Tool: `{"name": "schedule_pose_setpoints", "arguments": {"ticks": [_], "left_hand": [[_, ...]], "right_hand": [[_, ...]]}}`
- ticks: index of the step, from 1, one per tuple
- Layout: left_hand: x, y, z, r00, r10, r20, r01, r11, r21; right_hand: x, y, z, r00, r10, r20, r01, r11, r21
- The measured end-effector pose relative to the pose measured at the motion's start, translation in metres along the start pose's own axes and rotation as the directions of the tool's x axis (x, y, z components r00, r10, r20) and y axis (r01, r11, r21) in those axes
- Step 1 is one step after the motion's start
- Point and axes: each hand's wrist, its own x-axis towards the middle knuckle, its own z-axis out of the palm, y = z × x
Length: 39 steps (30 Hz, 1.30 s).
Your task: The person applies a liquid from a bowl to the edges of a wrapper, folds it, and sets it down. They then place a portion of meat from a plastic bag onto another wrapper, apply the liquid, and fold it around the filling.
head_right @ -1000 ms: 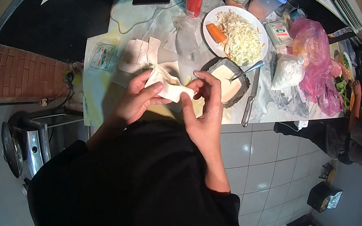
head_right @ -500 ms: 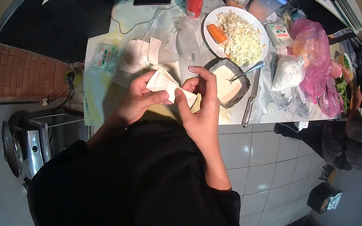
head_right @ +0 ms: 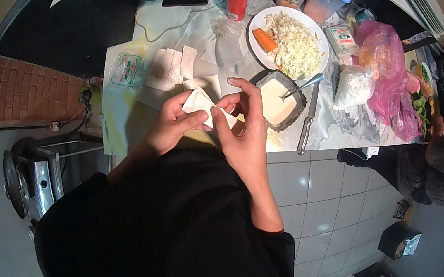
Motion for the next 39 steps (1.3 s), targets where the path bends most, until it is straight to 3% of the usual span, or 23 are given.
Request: {"name": "schedule_pose_setpoints", "arguments": {"ticks": [6,16,19,21,39], "left_hand": [[0.000,-0.001,-0.001,0.999,0.040,0.000,-0.040,0.993,0.113],[0.002,0.002,-0.001,0.999,0.031,-0.038,-0.028,0.996,0.090],[0.003,0.000,-0.002,0.998,0.047,-0.048,-0.041,0.991,0.124],[0.003,-0.001,-0.002,0.995,0.101,-0.025,-0.095,0.980,0.173],[0.002,-0.007,-0.002,0.996,0.084,-0.037,-0.078,0.987,0.140]], "right_hand": [[0.001,0.003,0.001,1.000,-0.011,0.009,0.011,1.000,0.017],[0.001,0.007,0.002,1.000,-0.014,0.002,0.014,1.000,0.024],[0.002,0.006,0.002,0.999,-0.042,-0.006,0.041,0.997,-0.069],[0.004,0.002,0.004,0.988,-0.154,0.021,0.155,0.965,-0.211],[0.011,-0.003,0.008,0.989,-0.142,0.044,0.149,0.957,-0.251]]}}
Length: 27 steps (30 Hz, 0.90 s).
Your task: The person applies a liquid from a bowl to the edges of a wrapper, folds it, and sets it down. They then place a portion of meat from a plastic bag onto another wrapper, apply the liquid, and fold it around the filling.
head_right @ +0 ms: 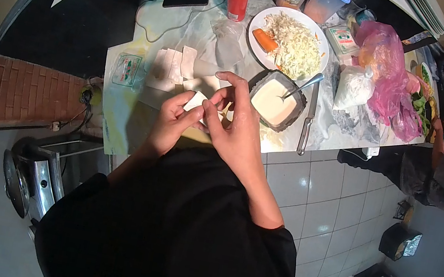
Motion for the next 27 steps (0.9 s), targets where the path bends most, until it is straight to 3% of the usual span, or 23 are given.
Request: {"name": "schedule_pose_setpoints", "arguments": {"ticks": [13,15,27], "left_hand": [[0.001,-0.002,0.000,0.997,0.040,-0.065,-0.041,0.999,-0.009],[0.000,0.000,0.003,0.992,-0.091,-0.086,0.070,0.973,-0.218],[0.003,0.001,0.000,0.993,0.004,-0.122,-0.032,0.974,-0.224]], "right_hand": [[-0.002,0.003,0.003,1.000,0.010,-0.001,-0.010,0.999,0.042],[-0.002,0.005,0.005,1.000,-0.014,-0.020,0.015,0.998,0.066],[-0.006,-0.003,0.003,0.998,0.065,0.018,-0.065,0.997,0.028]]}}
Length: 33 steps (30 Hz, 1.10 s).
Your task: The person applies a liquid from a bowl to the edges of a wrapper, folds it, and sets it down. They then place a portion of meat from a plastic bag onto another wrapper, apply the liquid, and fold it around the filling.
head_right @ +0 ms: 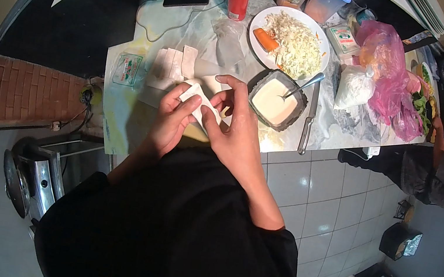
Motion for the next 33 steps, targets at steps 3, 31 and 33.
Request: {"name": "schedule_pose_setpoints", "arguments": {"ticks": [3,31,33], "left_hand": [[0.000,0.001,0.002,1.000,-0.008,-0.014,0.008,1.000,-0.010],[-0.001,0.003,0.006,0.999,-0.031,0.035,0.033,0.999,-0.042],[-0.002,0.004,0.011,0.996,-0.092,0.019,0.094,0.984,-0.153]], "right_hand": [[-0.003,0.008,-0.001,0.997,-0.078,-0.017,0.078,0.997,-0.028],[-0.007,-0.001,0.000,0.994,-0.059,-0.088,0.056,0.998,-0.044],[-0.007,0.006,0.002,0.991,-0.066,-0.115,0.072,0.996,0.043]]}}
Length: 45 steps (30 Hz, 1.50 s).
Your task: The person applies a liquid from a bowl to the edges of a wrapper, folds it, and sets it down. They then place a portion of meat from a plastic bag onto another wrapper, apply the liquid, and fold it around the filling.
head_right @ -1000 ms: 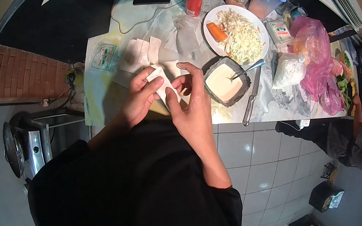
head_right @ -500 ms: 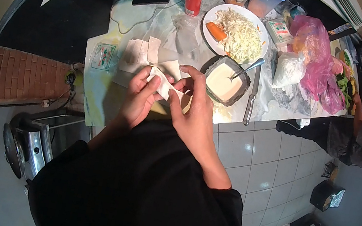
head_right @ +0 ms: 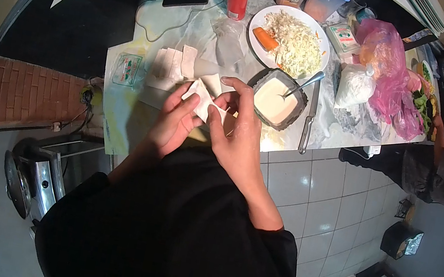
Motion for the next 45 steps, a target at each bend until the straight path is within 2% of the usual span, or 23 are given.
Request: {"name": "schedule_pose_setpoints", "arguments": {"ticks": [1,3,6,15,18,24,34,36,40,45], "left_hand": [[0.000,-0.001,-0.003,1.000,0.001,-0.001,-0.001,1.000,-0.001],[0.002,-0.004,-0.010,0.987,-0.151,0.054,0.156,0.982,-0.103],[0.000,-0.007,-0.010,0.982,-0.161,0.098,0.173,0.976,-0.135],[0.002,-0.010,-0.015,0.995,-0.071,0.068,0.073,0.997,-0.024],[0.001,-0.010,-0.016,0.996,-0.072,0.059,0.073,0.997,-0.002],[0.002,-0.012,-0.020,0.997,-0.033,0.075,0.034,0.999,-0.009],[0.002,-0.014,-0.015,0.998,-0.036,0.048,0.039,0.997,-0.066],[0.003,-0.019,-0.016,1.000,-0.014,0.026,0.017,0.993,-0.116],[0.001,-0.017,-0.011,0.999,0.017,0.037,-0.014,0.996,-0.084],[0.001,-0.019,-0.011,1.000,0.008,0.016,-0.006,0.994,-0.108]], "right_hand": [[0.000,0.000,0.000,1.000,0.000,0.002,0.000,1.000,0.000],[-0.001,0.000,0.001,0.999,0.040,0.002,-0.040,0.999,0.009],[-0.004,0.001,0.003,0.997,0.076,-0.012,-0.076,0.996,0.040],[-0.002,0.006,0.009,0.999,0.051,0.003,-0.050,0.998,-0.026],[0.001,0.008,0.011,0.996,0.084,0.003,-0.084,0.996,0.027],[0.007,0.009,0.013,0.999,0.028,0.016,-0.028,0.999,0.030],[0.009,0.014,0.014,0.998,0.063,0.014,-0.064,0.989,0.134],[0.009,0.013,0.015,0.998,0.063,0.018,-0.065,0.991,0.117],[0.008,0.013,0.018,0.999,0.048,0.020,-0.050,0.994,0.095],[0.007,0.012,0.024,0.999,0.012,-0.043,-0.012,1.000,0.013]]}}
